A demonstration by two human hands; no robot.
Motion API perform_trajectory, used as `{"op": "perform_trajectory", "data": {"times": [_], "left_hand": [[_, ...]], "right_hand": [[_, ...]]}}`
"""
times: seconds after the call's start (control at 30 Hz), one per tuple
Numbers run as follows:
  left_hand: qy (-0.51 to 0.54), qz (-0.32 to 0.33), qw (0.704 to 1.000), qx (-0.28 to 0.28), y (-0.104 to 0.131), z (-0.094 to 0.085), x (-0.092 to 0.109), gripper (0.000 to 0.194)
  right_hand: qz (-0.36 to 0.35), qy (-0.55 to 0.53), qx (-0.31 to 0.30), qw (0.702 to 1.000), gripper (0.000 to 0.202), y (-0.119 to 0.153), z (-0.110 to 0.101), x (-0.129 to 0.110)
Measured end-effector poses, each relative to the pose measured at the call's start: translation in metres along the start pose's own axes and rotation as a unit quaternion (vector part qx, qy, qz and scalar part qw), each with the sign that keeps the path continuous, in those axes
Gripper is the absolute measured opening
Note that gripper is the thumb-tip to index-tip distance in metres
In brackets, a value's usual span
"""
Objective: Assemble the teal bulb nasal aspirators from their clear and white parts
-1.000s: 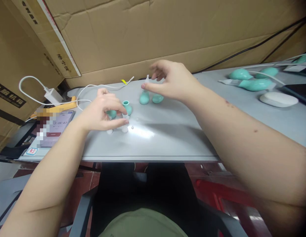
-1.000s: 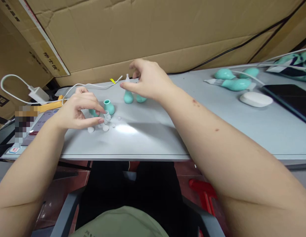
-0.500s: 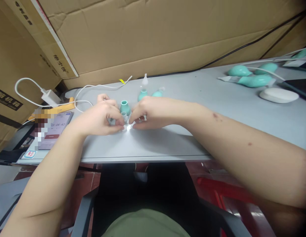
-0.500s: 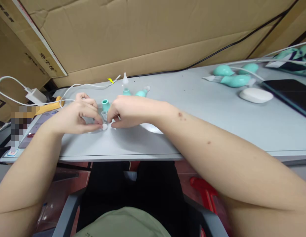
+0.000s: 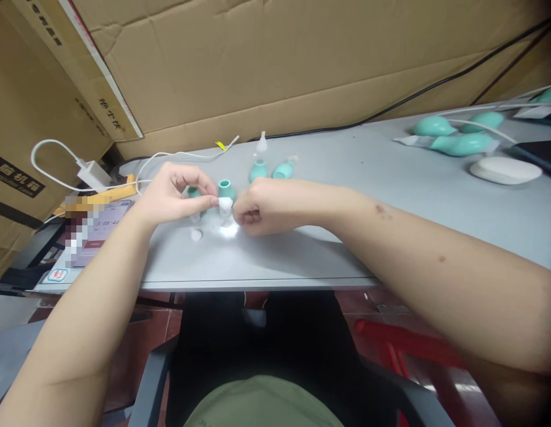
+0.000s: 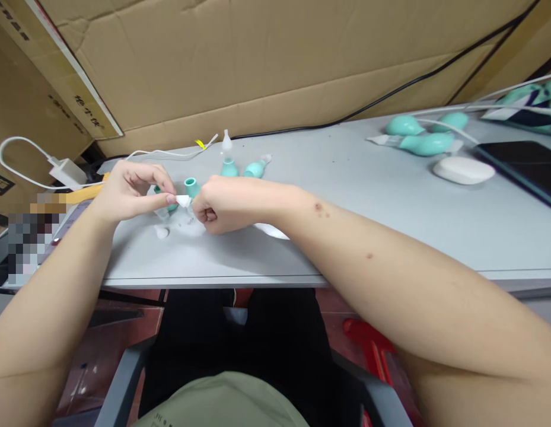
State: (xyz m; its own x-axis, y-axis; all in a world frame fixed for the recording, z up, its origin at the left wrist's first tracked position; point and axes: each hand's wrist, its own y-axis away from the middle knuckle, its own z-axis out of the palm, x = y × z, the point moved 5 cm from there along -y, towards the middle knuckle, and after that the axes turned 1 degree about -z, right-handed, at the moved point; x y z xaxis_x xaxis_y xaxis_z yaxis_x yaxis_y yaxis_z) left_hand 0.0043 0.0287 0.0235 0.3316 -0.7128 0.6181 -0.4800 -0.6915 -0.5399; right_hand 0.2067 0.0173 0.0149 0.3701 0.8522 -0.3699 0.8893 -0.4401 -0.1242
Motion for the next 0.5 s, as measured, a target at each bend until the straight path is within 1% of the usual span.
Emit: {"op": "perform_trajectory", "data": {"times": [0.1, 0.17, 0.23, 0.27, 0.37, 0.43, 0.5], "left_hand": [[-0.001, 0.001, 1.000, 0.015, 0.001, 0.000, -0.001, 0.011], [-0.002, -0.002, 0.999, 0.036, 0.001, -0.001, -0.002, 0.013], [-0.001, -0.001, 0.999, 0.053, 0.000, -0.001, -0.003, 0.014], [-0.002, 0.001, 0.998, 0.060, 0.000, 0.000, -0.004, 0.015], [-0.005, 0.014, 0.996, 0.082, 0.000, 0.002, -0.005, 0.025], [-0.007, 0.025, 0.995, 0.092, 0.001, 0.005, -0.005, 0.027], [-0.018, 0.024, 0.995, 0.094, 0.001, 0.008, -0.004, 0.027]], "right_hand": [[-0.043, -0.055, 0.071, 0.995, 0.024, 0.003, -0.011, 0.004], [-0.060, -0.115, 0.121, 0.984, 0.019, 0.006, -0.019, 0.011], [-0.064, -0.178, 0.172, 0.967, 0.011, 0.008, -0.025, 0.018], [-0.061, -0.207, 0.201, 0.955, 0.010, 0.008, -0.027, 0.021], [-0.046, -0.280, 0.274, 0.919, 0.016, 0.006, -0.029, 0.029], [-0.043, -0.313, 0.299, 0.900, 0.015, 0.003, -0.026, 0.030], [-0.043, -0.336, 0.309, 0.889, 0.013, 0.000, -0.023, 0.029]]}}
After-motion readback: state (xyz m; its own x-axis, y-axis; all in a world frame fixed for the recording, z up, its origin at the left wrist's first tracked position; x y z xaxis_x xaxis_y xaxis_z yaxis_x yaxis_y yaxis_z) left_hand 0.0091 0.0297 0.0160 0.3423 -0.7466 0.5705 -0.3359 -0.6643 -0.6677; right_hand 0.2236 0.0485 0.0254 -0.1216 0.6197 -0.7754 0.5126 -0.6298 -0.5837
